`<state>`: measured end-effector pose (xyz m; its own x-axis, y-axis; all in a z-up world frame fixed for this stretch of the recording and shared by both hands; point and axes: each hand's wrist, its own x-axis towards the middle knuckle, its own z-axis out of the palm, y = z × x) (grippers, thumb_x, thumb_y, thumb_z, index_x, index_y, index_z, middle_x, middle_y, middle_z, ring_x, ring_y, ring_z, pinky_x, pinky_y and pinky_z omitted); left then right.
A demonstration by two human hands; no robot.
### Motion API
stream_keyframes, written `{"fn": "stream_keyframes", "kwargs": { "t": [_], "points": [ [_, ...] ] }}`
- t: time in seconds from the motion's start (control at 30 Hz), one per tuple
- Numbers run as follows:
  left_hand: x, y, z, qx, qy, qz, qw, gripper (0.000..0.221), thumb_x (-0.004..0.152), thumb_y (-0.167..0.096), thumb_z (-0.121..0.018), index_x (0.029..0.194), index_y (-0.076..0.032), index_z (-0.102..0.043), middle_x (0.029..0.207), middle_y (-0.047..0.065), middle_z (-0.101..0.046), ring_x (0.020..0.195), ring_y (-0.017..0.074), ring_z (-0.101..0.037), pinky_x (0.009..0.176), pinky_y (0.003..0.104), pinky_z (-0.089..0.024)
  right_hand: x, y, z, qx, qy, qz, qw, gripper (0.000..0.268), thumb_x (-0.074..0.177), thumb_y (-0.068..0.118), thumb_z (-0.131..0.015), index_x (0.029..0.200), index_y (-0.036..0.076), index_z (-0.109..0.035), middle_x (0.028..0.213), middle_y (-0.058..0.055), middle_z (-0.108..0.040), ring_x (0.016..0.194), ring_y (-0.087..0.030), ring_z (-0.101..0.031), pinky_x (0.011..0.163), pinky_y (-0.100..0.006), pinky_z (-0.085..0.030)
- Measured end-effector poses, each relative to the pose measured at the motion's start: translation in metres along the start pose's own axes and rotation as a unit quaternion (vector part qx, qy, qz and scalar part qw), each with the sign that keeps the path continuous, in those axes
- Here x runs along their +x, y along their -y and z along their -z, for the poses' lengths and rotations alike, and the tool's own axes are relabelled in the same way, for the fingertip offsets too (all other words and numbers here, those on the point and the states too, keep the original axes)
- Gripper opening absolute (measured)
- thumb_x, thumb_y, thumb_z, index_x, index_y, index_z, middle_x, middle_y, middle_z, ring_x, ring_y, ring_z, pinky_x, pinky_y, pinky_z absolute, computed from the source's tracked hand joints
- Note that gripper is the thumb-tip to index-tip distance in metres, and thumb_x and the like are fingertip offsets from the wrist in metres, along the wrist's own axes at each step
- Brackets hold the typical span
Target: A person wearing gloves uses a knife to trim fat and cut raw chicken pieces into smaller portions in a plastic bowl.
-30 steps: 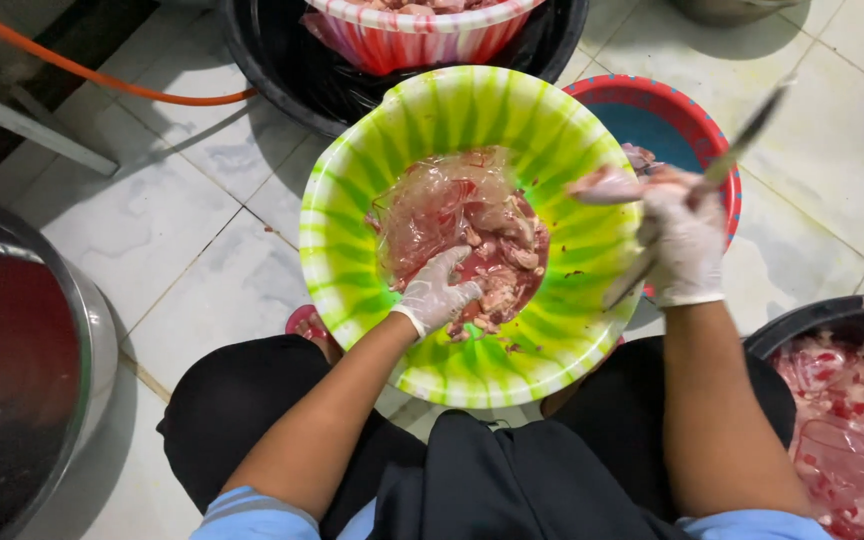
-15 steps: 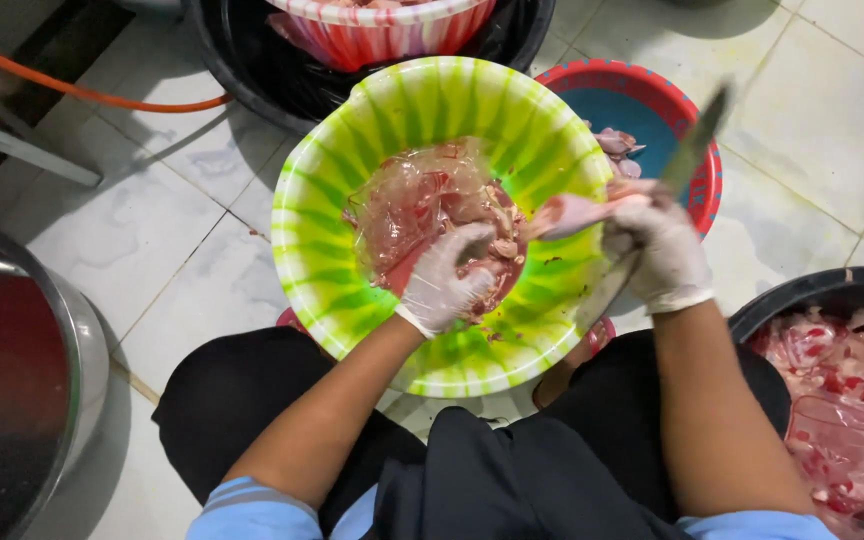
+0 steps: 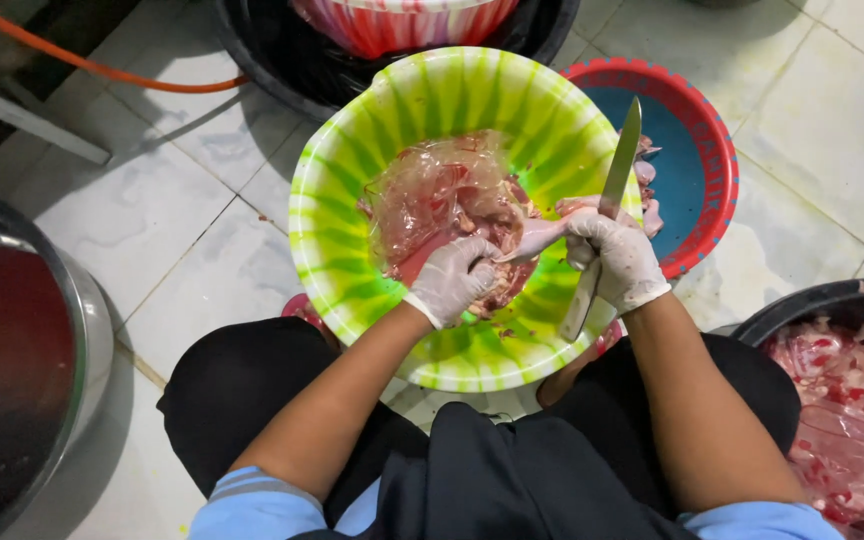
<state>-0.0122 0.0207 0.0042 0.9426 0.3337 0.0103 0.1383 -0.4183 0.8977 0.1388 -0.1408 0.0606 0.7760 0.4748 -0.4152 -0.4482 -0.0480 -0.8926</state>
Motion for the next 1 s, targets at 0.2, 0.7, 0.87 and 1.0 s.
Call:
{"fn": "stream_keyframes", "kwargs": {
  "t": [0.2,0.7,0.87,1.0],
  "points": [
    [0.0,0.003,0.003,-0.21,0.037,0.129,0.968,0.011,0.074,-0.012,-0.06,0.08,-0.008,-0.068,0.06,0.008,-0.062,0.062,0.018,-0.065,0.062,0.031,-0.053,0.003,0.003,-0.024,-0.032,-0.018,-0.008,0.999,0.02,0.067,0.004,-0.065,0.086,0.007,-0.063,0.053,-0.005,-0.04,0.043,-0.008,-0.031,0.039,-0.021,-0.031],
    [0.005,0.038,0.027,0.288,0.149,0.115,0.939,0.015,0.081,-0.019,-0.058,0.094,-0.012,-0.061,0.095,0.011,-0.064,0.087,0.0356,-0.063,0.069,0.049,-0.048,0.021,0.067,0.047,0.156,-0.238,0.114,0.952,0.025,0.076,0.004,-0.062,0.066,0.016,-0.042,0.055,0.003,-0.04,0.039,-0.003,-0.03,0.034,-0.021,-0.017],
    [0.011,0.011,0.034,0.482,0.2,0.208,0.827,0.036,0.078,-0.013,-0.066,0.114,-0.006,-0.063,0.108,0.011,-0.067,0.103,0.0291,-0.064,0.079,0.041,-0.052,0.017,0.066,0.073,0.207,-0.251,0.089,0.942,0.027,0.086,0.018,-0.059,0.109,0.027,-0.049,0.065,0.001,-0.054,0.041,-0.005,-0.034,0.037,-0.019,-0.021],
    [0.04,-0.021,0.007,0.523,0.252,0.138,0.803,0.021,0.076,-0.004,-0.064,0.092,-0.013,-0.074,0.091,0.009,-0.072,0.089,0.0271,-0.069,0.072,0.037,-0.052,0.012,0.064,0.063,0.18,-0.262,0.079,0.945,0.018,0.082,0.017,-0.059,0.099,0.021,-0.056,0.061,0.0,-0.059,0.038,-0.007,-0.037,0.035,-0.02,-0.024]
  ]
}}
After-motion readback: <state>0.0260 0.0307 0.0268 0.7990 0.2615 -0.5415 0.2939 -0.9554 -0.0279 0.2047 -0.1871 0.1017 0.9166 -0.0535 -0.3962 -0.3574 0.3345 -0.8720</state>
